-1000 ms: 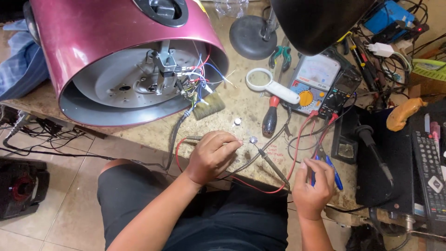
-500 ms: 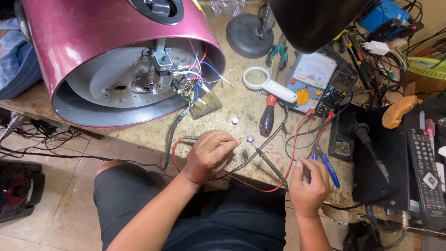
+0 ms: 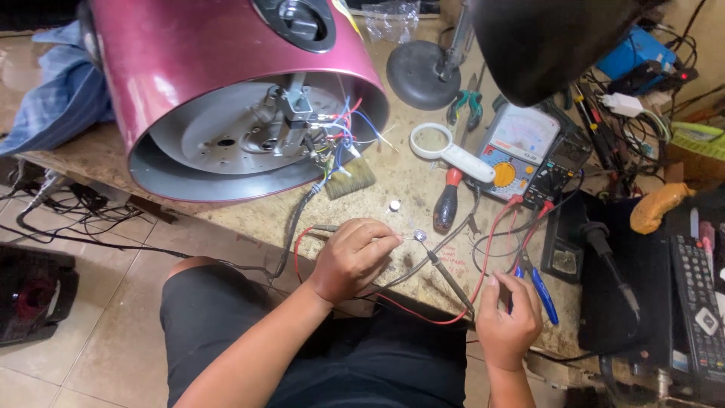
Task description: Soldering electrical wires and components inside a disassembled pink appliance on a repair workbench.
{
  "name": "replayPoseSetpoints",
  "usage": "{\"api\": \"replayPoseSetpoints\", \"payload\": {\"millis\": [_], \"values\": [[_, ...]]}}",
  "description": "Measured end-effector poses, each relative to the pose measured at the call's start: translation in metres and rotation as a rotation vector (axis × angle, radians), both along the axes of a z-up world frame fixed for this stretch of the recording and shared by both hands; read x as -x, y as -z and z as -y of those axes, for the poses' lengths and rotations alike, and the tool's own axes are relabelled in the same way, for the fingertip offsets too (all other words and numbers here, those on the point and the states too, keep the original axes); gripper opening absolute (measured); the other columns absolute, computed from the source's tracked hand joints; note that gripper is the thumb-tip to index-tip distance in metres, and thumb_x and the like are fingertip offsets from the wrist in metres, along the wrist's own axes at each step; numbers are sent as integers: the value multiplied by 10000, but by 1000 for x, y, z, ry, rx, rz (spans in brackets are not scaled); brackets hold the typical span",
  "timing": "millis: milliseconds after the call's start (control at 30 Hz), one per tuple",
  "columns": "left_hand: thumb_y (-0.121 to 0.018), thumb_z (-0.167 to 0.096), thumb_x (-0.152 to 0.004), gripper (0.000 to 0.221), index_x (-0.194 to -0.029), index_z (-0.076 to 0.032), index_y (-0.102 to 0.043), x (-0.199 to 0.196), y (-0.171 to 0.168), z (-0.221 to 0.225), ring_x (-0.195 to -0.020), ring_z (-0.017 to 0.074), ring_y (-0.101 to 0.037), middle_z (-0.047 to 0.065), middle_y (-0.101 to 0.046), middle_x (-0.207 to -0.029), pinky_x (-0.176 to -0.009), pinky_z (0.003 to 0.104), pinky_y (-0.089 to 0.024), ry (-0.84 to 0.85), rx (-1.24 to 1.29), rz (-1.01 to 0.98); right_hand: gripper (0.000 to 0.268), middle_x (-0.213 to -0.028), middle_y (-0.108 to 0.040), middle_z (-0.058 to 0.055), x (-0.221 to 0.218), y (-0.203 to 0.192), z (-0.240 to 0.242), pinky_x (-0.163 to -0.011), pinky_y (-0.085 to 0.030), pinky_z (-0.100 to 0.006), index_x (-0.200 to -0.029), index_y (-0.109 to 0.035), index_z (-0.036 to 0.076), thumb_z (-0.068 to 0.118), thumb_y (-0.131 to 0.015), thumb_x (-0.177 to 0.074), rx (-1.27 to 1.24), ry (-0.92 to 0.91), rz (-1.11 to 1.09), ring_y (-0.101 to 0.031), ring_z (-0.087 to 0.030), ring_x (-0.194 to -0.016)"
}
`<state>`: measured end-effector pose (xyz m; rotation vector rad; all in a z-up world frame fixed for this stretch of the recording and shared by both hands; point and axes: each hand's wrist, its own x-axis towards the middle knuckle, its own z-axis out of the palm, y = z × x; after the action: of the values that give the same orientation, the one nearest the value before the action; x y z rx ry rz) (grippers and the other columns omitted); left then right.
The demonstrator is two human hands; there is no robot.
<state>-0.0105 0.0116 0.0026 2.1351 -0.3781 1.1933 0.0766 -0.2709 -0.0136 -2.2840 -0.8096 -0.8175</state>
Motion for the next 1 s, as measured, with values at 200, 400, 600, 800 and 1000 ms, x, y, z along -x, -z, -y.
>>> {"api": "replayPoseSetpoints", "payload": {"millis": [200,400,600,800,1000], "values": [[-586,23,-987,149,-1127,-1,-630,0,6,-1,-902,349,-652,170,-652,-1047,-783,462,-541,2,18,23,75,-972,-739,-160,-2,4,2,-820,-588,-393,-1033,-774,-36,-51,-705,-1009,27,38,-11,-694,-292,-883],[-630,52,-953,179,-1121,-8,-645,0,8,0,-900,334,-655,161,-660,-1052,-778,452,-554,13,7,10,83,-986,-748,-173,0,2,3,-813,-578,-421,-1058,-777,-51,-31,-709,-1015,64,49,-40,-700,-318,-917],[-605,44,-969,161,-1121,0,-635,-2,5,0,-898,340,-653,168,-654,-1042,-774,454,-545,18,13,24,93,-994,-753,-153,-2,5,4,-841,-590,-417,-1054,-778,-21,-8,-697,-1009,46,59,-63,-711,-302,-929],[-596,26,-989,162,-1146,-1,-628,-1,9,0,-912,342,-654,168,-648,-1052,-780,455,-543,21,12,27,99,-996,-744,-170,-1,4,2,-819,-603,-409,-1060,-773,-31,-22,-693,-1003,37,45,-79,-704,-301,-893],[-586,12,-1003,122,-1117,8,-629,-2,-1,0,-888,332,-650,164,-645,-1028,-766,444,-531,43,23,14,93,-982,-756,-157,-3,0,0,-811,-598,-399,-1031,-777,-27,-28,-689,-1001,34,39,-68,-709,-296,-899]]}}
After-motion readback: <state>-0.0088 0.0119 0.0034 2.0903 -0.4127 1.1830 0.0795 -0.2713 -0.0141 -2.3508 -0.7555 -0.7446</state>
